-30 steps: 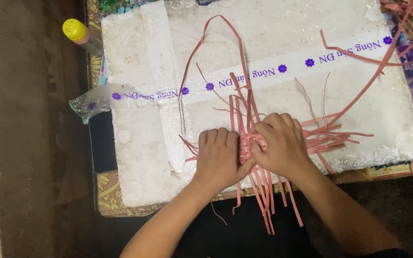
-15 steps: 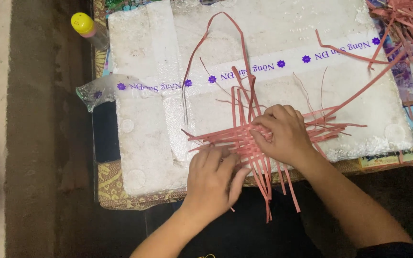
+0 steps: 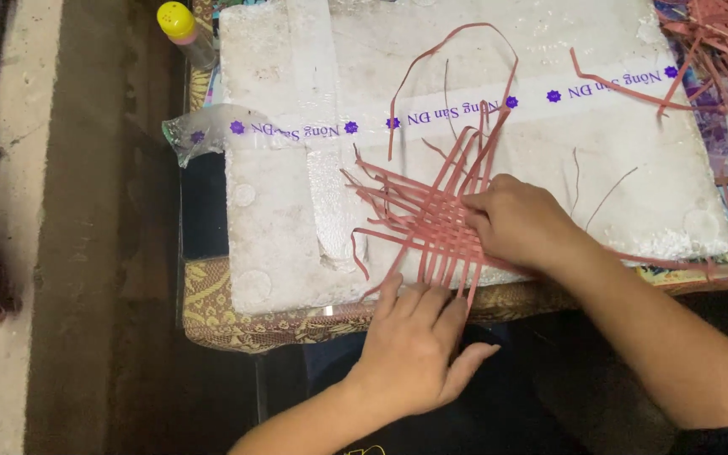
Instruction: The person is weaving thin pink plastic strips together on a white foam surface to create a woven mat or base.
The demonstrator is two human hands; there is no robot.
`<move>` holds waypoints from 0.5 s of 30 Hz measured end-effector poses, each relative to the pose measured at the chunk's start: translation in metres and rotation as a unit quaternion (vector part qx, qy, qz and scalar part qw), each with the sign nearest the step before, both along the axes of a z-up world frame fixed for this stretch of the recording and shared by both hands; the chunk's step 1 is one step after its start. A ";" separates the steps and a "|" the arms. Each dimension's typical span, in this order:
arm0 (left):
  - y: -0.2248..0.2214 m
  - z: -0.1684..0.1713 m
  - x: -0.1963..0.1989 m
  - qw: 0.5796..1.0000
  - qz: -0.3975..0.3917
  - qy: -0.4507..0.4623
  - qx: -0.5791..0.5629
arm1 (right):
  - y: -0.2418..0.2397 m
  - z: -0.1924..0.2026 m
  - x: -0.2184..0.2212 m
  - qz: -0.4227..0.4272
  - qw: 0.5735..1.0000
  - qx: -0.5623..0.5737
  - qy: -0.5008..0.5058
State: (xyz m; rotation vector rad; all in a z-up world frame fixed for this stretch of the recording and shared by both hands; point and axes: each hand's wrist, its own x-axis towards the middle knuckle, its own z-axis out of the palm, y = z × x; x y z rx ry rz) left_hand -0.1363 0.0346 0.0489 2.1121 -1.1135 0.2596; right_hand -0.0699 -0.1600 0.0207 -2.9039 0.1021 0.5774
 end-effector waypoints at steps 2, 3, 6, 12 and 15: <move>0.002 -0.015 0.007 0.997 0.021 0.003 0.077 | 0.003 0.010 0.007 0.017 0.999 -0.012 0.028; 0.003 -0.022 0.010 0.987 0.044 0.005 0.155 | 0.005 0.015 0.011 0.035 0.998 -0.023 0.056; 0.009 -0.036 0.018 0.973 0.081 -0.027 0.215 | 0.007 0.020 0.016 0.058 0.994 -0.045 0.080; -0.016 -0.038 -0.009 0.964 0.075 -0.145 0.209 | 0.006 0.030 0.022 -0.002 0.990 -0.011 0.140; -0.024 -0.051 -0.007 0.957 0.100 -0.208 0.174 | 0.005 0.032 0.021 -0.020 0.990 0.017 0.139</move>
